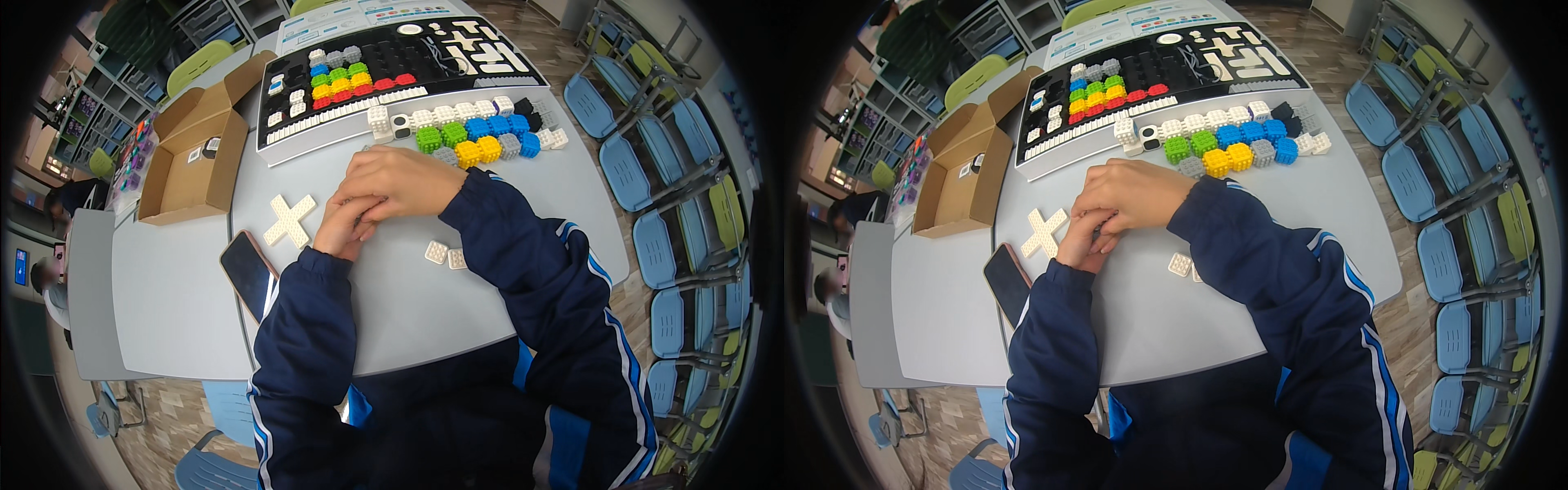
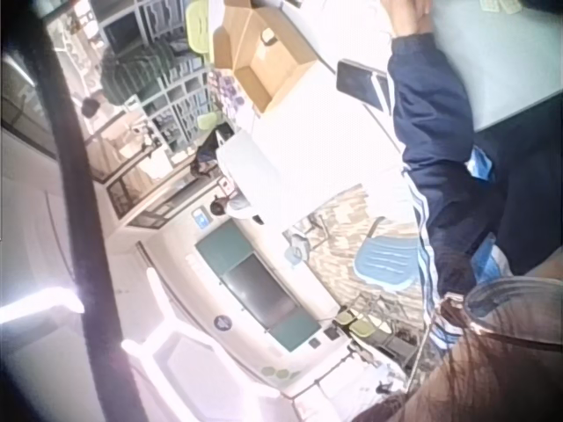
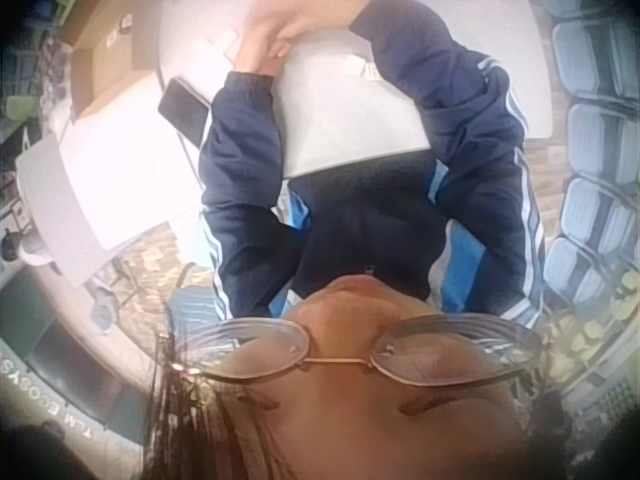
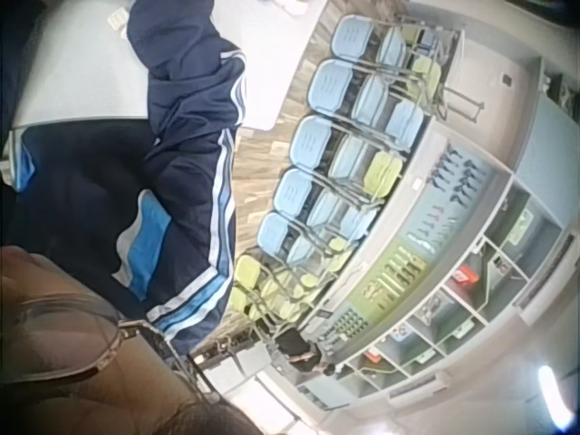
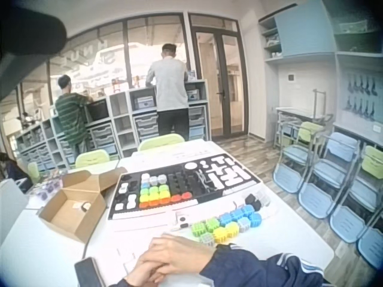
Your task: The person assembles colorful interlocking plastic blocks into small structures on a table. They pick up individual blocks, connect them by hand, and arrange the resulting pieces into rows and clusters. The person also moves some blocks aside to reach others and occasionally repositions completed sections.
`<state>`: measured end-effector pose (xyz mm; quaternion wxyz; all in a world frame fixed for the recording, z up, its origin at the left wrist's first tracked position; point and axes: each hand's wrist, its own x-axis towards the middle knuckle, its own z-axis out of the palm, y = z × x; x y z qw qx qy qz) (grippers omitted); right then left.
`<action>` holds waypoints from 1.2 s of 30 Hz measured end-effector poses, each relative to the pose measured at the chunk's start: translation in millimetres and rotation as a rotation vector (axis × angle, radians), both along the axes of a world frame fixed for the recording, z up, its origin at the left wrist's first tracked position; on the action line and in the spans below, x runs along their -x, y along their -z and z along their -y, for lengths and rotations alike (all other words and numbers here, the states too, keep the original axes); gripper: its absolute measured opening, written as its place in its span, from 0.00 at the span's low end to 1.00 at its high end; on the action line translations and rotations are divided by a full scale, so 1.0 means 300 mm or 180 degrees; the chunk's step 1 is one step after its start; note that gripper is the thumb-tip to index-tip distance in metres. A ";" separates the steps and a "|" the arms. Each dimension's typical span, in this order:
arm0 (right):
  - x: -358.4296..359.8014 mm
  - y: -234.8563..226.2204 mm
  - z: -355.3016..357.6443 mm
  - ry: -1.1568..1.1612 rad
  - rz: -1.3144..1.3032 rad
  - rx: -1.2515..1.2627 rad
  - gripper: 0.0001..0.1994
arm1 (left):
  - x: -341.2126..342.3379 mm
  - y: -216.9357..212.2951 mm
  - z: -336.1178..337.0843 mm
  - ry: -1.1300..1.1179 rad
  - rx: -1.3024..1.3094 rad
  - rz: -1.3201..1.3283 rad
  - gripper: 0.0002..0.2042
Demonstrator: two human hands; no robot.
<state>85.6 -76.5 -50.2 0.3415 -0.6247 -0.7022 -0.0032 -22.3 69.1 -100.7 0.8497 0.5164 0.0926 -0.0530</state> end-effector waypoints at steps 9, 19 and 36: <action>-0.006 0.006 -0.002 0.0189 -0.0220 -0.0078 0.27 | 0.003 -0.038 0.005 0.0102 -0.0085 -0.0133 0.08; -0.017 0.013 0.014 0.0240 0.0512 -0.0200 0.27 | -0.005 0.009 0.000 -0.0253 0.0022 0.0030 0.05; -0.016 0.017 0.038 0.0307 0.0381 -0.0061 0.18 | 0.003 -0.012 0.040 -0.0570 -0.0110 -0.0152 0.08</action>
